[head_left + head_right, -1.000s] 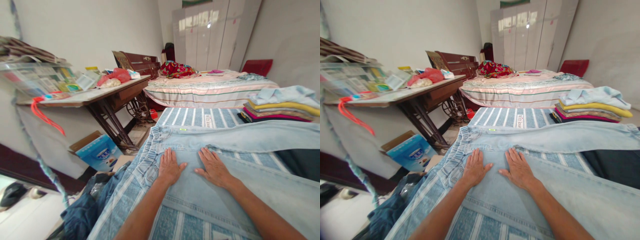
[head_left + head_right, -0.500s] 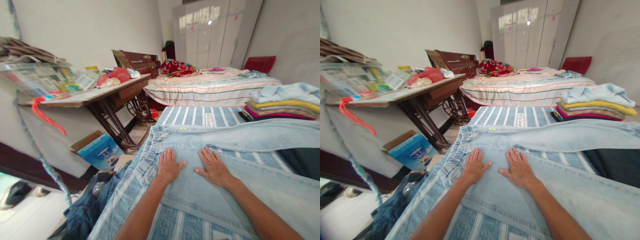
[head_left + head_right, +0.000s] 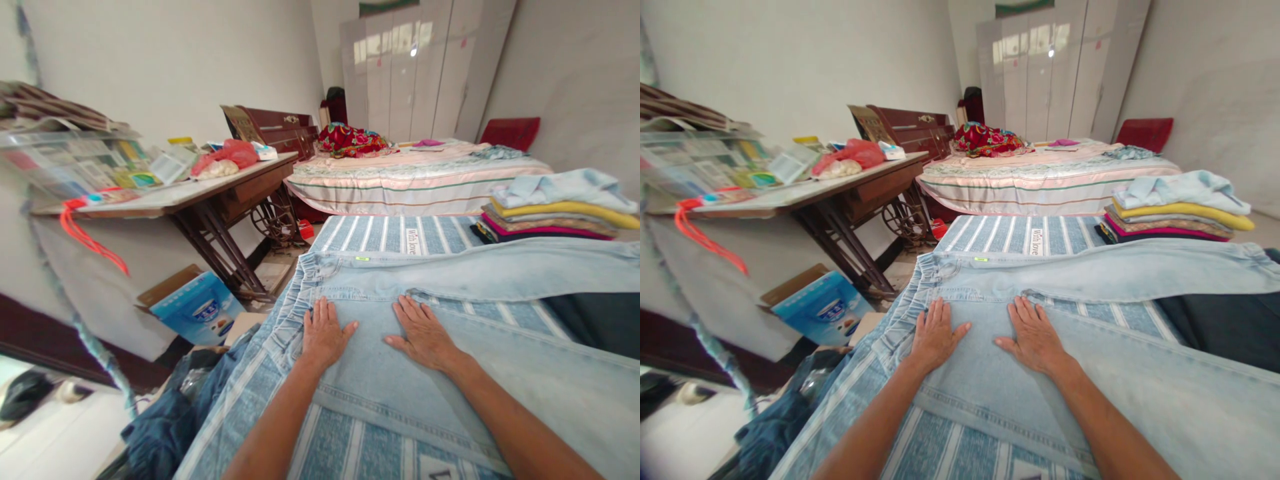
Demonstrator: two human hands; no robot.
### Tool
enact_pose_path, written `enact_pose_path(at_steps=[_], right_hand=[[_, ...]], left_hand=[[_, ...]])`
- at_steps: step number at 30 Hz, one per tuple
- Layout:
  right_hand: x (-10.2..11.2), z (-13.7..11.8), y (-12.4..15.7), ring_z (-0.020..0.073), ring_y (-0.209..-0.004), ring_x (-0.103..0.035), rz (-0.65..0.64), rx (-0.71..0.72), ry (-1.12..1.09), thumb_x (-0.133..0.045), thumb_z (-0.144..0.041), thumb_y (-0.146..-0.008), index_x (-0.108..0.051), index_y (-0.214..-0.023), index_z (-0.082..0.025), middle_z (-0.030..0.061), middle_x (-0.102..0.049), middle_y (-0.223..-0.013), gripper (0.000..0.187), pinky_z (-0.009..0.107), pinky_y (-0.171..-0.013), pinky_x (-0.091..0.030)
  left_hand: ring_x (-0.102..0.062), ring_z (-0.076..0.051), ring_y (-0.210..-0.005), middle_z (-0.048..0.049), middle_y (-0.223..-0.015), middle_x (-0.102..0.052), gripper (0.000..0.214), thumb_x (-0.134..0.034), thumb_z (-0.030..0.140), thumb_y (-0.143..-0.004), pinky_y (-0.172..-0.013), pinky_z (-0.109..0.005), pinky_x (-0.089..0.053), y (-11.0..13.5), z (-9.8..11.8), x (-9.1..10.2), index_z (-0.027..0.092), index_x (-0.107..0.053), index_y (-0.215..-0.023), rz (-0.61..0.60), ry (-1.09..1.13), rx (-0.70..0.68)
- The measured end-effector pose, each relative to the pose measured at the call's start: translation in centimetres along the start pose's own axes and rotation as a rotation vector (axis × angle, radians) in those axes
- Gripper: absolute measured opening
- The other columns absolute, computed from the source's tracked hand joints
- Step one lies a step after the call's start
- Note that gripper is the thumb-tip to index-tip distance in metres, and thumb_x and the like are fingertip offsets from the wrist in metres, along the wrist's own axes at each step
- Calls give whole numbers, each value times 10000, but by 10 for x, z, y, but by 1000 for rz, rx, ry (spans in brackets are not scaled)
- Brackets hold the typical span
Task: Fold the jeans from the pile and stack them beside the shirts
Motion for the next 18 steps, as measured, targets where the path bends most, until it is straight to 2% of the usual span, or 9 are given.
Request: enact_pose_path(at_steps=[6, 10, 15, 18], right_hand=[[0, 2, -3, 281, -1380, -104, -12, -1, -16, -205, -736, -812, -292, -1407, -56, 187, -175, -1487, 908, 481, -1091, -111], [9, -4, 0, 295, -1376, -118, -8, -7, -32, -250, -719, -817, -299, -1404, -54, 197, -184, -1483, 888, 484, -1086, -124], [28, -40, 22, 279, -1386, -52, 31, 76, -98, -267, -687, -837, -251, -1425, -75, 172, -117, -1503, 850, 488, -1098, -69], [24, -59, 35, 284, -1385, -59, -8, 126, -160, -275, -689, -833, -257, -1424, -81, 173, -126, -1501, 848, 497, -1101, -48]], left_hand=[[-156, -315, -1375, -207, -1485, -193, 807, -222, 626, -858, -1086, -496, -147, 1, 0, 1, 18, -301, -1384, 9, -1, 0], [-187, -314, -1368, -200, -1478, -228, 783, -226, 618, -862, -1078, -499, -173, 2, 0, 2, 32, -336, -1370, 45, -18, 2], [-216, -302, -1361, -197, -1467, -264, 701, -290, 553, -879, -1076, -475, -201, 8, 1, 9, 41, -379, -1349, 205, -68, -28], [-228, -300, -1358, -195, -1458, -286, 727, -305, 576, -861, -1076, -464, -212, 10, -2, 6, 39, -392, -1343, 179, -63, -46]])
Point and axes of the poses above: each hand's wrist, its own y-axis away from the middle knuckle, its own x-axis out of the back of the hand, z = x × y, the point moved 6 cm from there along -y, towards the middle knuckle
